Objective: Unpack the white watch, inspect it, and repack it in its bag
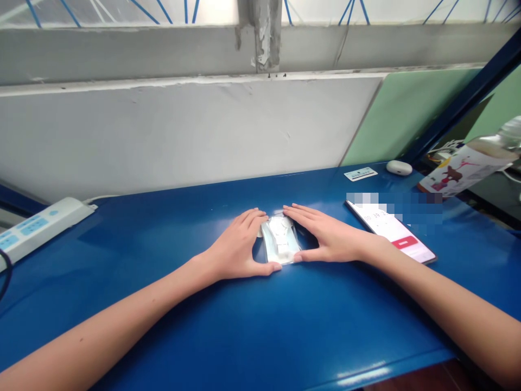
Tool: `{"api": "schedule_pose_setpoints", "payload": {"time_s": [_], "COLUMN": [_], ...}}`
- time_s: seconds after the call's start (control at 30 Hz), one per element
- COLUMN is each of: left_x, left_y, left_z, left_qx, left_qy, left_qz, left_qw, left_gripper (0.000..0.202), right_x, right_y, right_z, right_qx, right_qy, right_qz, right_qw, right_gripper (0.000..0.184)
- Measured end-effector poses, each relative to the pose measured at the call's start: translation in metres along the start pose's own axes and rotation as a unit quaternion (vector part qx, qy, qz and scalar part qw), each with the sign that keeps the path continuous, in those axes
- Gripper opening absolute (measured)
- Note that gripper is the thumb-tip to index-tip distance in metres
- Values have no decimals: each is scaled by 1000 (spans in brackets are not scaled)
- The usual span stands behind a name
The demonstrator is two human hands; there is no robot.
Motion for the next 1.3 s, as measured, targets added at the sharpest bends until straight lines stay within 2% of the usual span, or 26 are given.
{"api": "schedule_pose_setpoints", "payload": {"time_s": [0.3, 0.83, 1.07, 1.3], "left_x": [1, 1, 3, 3], "left_y": [2, 2, 5, 9], "left_z": [-1, 0, -4, -5], "left_qx": [6, 4, -12, -30], "left_qy": [1, -7, -30, -37], "left_qz": [5, 0, -15, -31], "left_qw": [1000, 1000, 999, 998], "left_gripper": [96, 95, 104, 107], "right_x": [0, -2, 1, 1], "right_y": [0, 0, -5, -5], "right_z": [5, 6, 9, 9], "right_qx": [6, 10, 2, 14], "right_qy": [65, 63, 45, 74], "right_qz": [-11, -23, -11, -36], "right_qw": [998, 998, 999, 997], "right_gripper": [112, 111, 109, 114]}}
Point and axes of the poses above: each hand's wrist, its own x-axis away from the middle knuckle, its own y-axis out of the palm, z = x × y, the point moved 7 cm from there along -x, towards the middle knuckle, and after that the axes turned 12 degrees about -x, right-handed, at the moved point
